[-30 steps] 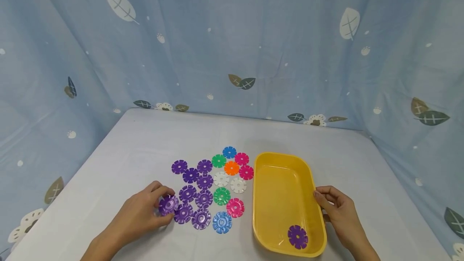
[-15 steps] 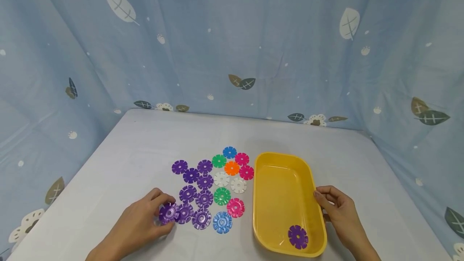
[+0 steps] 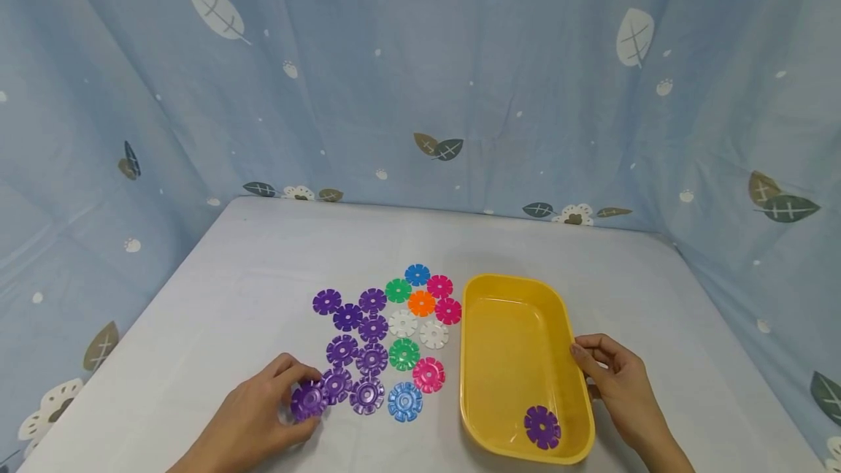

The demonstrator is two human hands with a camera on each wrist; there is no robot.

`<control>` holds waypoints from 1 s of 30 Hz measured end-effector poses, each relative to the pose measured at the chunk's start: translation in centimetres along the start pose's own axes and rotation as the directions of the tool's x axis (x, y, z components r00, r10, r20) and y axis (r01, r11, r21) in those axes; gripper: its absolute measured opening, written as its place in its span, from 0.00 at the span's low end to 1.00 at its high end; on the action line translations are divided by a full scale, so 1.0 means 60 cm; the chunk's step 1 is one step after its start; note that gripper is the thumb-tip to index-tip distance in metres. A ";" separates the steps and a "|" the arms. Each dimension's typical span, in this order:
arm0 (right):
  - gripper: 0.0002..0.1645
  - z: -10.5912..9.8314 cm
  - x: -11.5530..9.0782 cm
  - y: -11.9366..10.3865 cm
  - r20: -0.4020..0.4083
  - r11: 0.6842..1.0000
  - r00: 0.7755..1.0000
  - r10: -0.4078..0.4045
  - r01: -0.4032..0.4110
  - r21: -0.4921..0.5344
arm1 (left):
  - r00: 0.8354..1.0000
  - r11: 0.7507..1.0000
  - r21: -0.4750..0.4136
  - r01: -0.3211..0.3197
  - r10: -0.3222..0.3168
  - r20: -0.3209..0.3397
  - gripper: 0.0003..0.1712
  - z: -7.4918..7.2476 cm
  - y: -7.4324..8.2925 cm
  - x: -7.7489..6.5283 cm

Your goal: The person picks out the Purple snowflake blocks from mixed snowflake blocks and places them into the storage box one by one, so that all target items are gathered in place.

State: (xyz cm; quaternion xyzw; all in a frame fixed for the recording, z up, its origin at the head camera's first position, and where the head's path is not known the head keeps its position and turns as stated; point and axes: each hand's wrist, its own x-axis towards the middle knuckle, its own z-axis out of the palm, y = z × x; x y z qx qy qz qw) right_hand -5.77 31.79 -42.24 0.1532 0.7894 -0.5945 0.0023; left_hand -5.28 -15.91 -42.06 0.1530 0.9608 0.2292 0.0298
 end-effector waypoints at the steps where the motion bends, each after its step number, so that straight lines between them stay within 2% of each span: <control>1: 0.27 0.000 0.000 0.000 0.000 1.000 1.000 -0.003 0.003 -0.001 | 1.000 1.000 -0.014 -0.009 0.009 0.008 0.27 0.001 0.000 -0.002; 5: 0.27 0.000 -0.001 0.001 -0.004 1.000 1.000 0.001 -0.001 -0.008 | 0.998 0.996 -0.071 -0.047 0.050 0.040 0.27 0.005 0.004 -0.007; 11: 0.27 0.000 -0.001 0.000 -0.007 1.000 1.000 -0.001 0.001 -0.019 | 0.994 0.989 -0.107 -0.104 0.107 0.030 0.26 0.012 0.010 -0.010; 17: 0.27 -0.002 -0.002 -0.001 0.003 1.000 1.000 -0.006 0.006 -0.012 | 0.991 0.984 -0.144 -0.106 0.117 0.071 0.26 0.017 0.020 -0.010; 22: 0.26 -0.001 -0.002 -0.001 -0.004 1.000 1.000 0.013 -0.013 -0.017 | 0.980 0.977 -0.181 -0.115 0.141 0.140 0.28 0.024 0.033 -0.007; 30: 0.26 0.001 -0.001 -0.004 -0.013 0.999 1.000 0.019 -0.019 -0.026 | 0.962 0.958 -0.223 -0.179 0.218 0.165 0.27 0.032 0.051 -0.005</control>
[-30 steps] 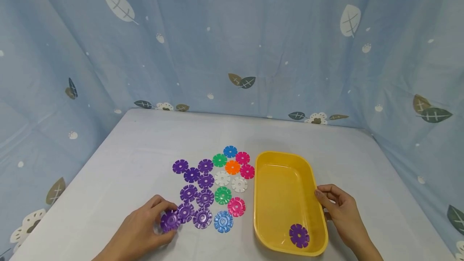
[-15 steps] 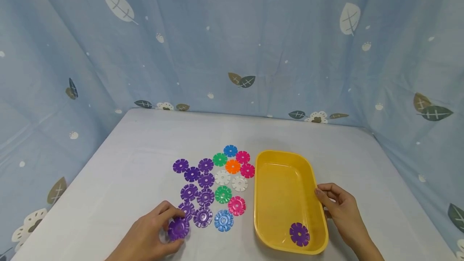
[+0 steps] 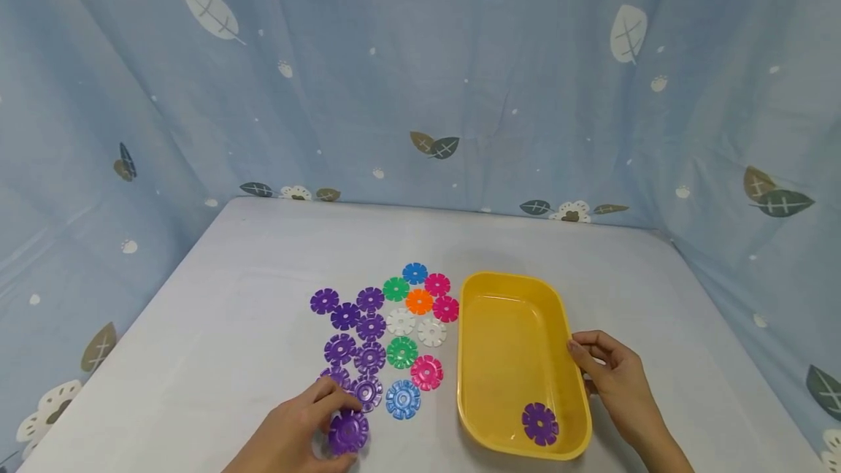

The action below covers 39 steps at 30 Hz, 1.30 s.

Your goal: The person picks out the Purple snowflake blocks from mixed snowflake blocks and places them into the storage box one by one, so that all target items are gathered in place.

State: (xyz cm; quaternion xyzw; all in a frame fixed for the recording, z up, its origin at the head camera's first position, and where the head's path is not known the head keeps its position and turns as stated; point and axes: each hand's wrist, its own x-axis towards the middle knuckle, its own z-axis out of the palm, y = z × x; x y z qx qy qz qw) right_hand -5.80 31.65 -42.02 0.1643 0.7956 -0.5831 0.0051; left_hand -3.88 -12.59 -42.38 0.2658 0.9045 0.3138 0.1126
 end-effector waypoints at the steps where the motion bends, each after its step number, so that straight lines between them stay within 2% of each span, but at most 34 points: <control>1: 0.26 0.000 -0.001 0.000 0.002 1.000 1.000 0.001 -0.001 -0.001 | 1.000 1.000 -0.007 0.003 -0.003 0.012 0.27 0.001 0.003 0.001; 5: 0.26 -0.001 -0.003 0.000 0.007 1.000 1.000 -0.007 0.007 -0.003 | 0.998 1.000 -0.020 0.016 -0.015 0.055 0.28 0.007 0.020 0.010; 9: 0.25 -0.001 -0.003 -0.001 0.007 1.000 1.000 -0.014 0.014 -0.001 | 0.997 1.000 -0.021 0.003 -0.001 0.082 0.28 0.014 0.040 0.020; 15: 0.25 -0.001 -0.003 -0.001 0.013 1.000 1.000 -0.028 0.027 0.009 | 0.992 0.998 -0.066 -0.003 0.012 0.127 0.30 0.020 0.063 0.032; 21: 0.25 -0.002 -0.004 -0.001 0.011 1.000 1.000 -0.026 0.026 0.012 | 0.985 0.992 -0.089 -0.093 0.105 0.139 0.30 0.019 0.075 0.041; 26: 0.24 -0.002 -0.004 0.002 0.005 1.000 1.000 -0.016 0.016 0.012 | 0.971 0.974 -0.119 -0.191 0.205 0.123 0.30 0.018 0.090 0.052; 29: 0.24 -0.002 -0.005 0.002 0.003 1.000 1.000 -0.014 0.014 0.016 | 0.964 0.967 -0.125 -0.220 0.235 0.124 0.30 0.018 0.101 0.060; 36: 0.24 0.000 -0.006 0.001 0.013 0.999 1.000 -0.022 0.021 0.031 | 0.945 0.954 -0.071 -0.292 0.299 0.135 0.29 0.022 0.121 0.071; 39: 0.24 -0.002 -0.005 0.001 0.012 0.999 1.000 -0.028 0.028 0.035 | 0.933 0.941 -0.093 -0.326 0.336 0.127 0.29 0.022 0.129 0.074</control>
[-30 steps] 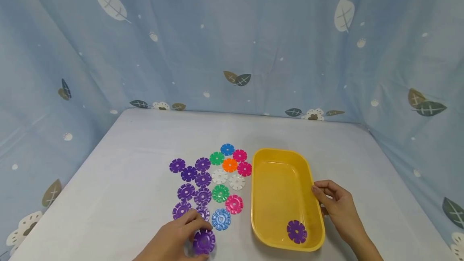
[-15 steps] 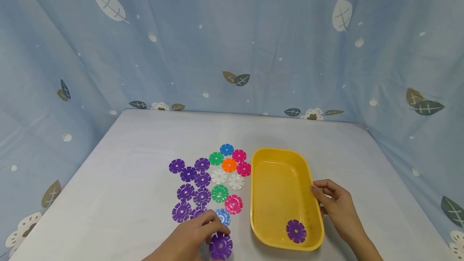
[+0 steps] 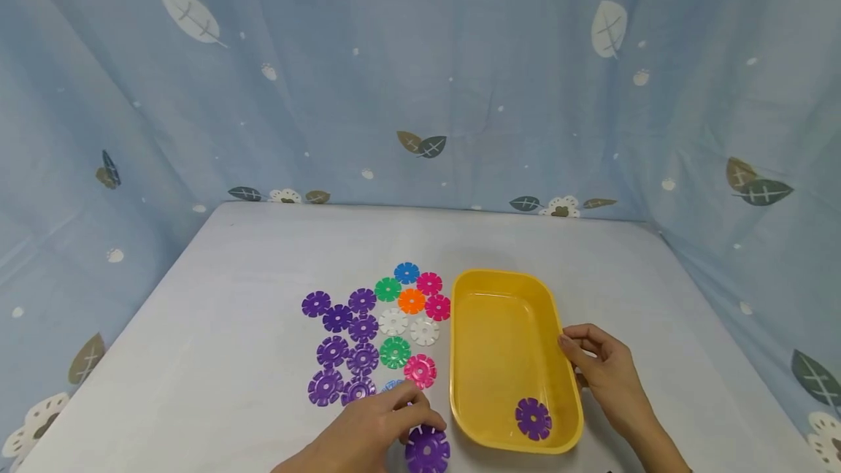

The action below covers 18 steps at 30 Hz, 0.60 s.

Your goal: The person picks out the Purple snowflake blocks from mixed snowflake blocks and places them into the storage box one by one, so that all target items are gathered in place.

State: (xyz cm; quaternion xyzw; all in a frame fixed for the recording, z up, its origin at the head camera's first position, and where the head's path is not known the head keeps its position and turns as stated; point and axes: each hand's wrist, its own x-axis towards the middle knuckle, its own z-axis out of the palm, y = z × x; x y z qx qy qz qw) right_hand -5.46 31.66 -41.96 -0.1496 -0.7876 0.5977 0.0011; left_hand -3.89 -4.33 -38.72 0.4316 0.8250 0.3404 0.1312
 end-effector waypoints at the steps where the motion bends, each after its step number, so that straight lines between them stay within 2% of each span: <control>1: 0.24 0.000 0.000 0.000 0.001 1.000 1.000 -0.005 0.005 0.002 | 1.000 1.000 -0.014 -0.014 0.014 -0.003 0.28 0.000 0.002 0.002; 5: 0.24 0.000 0.001 0.000 0.001 1.000 1.000 -0.011 0.011 0.007 | 0.998 0.996 -0.061 -0.067 0.066 -0.012 0.27 -0.001 0.015 0.009; 12: 0.23 0.002 0.001 0.000 -0.003 1.000 1.000 -0.016 0.016 0.015 | 0.986 0.985 -0.042 -0.169 0.168 -0.011 0.25 0.000 0.030 0.030; 18: 0.23 0.004 -0.001 -0.003 -0.011 1.000 1.000 -0.019 0.019 0.009 | 0.981 0.980 -0.033 -0.194 0.194 0.006 0.27 -0.002 0.037 0.048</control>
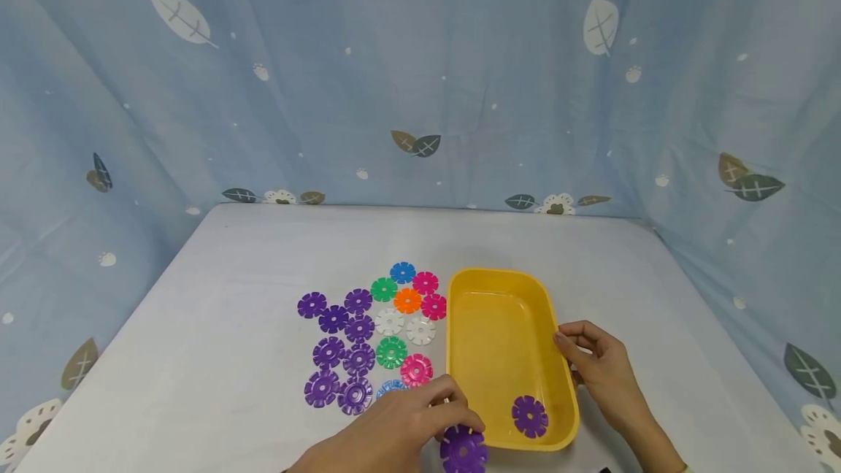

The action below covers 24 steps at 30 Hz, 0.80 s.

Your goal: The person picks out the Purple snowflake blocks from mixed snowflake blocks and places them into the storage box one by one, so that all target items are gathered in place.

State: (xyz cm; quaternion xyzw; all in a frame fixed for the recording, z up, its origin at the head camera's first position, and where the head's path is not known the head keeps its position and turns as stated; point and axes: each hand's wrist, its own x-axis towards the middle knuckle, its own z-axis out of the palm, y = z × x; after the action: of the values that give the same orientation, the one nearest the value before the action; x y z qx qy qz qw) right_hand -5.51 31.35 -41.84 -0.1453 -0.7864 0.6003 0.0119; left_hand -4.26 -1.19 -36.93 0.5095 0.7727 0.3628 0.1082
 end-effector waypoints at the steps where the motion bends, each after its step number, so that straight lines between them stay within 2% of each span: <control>1: 0.22 0.001 0.000 0.000 0.001 1.000 1.000 -0.002 0.002 0.000 | 1.000 1.000 0.001 0.003 -0.003 0.003 0.28 0.000 0.000 0.003; 13: 0.22 -0.001 -0.003 0.001 0.000 0.999 0.999 -0.046 0.046 -0.010 | 0.997 0.999 0.030 -0.033 0.035 -0.067 0.23 0.000 0.005 0.042; 20: 0.22 -0.003 -0.004 0.000 0.006 0.999 0.999 -0.050 0.050 -0.013 | 0.992 0.987 0.143 -0.078 0.091 -0.085 0.24 -0.003 0.007 0.068; 24: 0.22 -0.003 -0.003 0.001 0.018 0.997 0.997 -0.069 0.069 -0.018 | 0.993 0.983 0.166 -0.075 0.089 -0.076 0.25 -0.009 0.006 0.079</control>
State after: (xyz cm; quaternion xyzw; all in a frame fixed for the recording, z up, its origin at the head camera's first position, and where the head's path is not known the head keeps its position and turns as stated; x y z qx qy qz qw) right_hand -5.25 31.50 -41.82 -0.1129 -0.7966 0.5934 0.0246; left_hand -6.49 2.76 -35.31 0.5325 0.7820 0.3234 0.0190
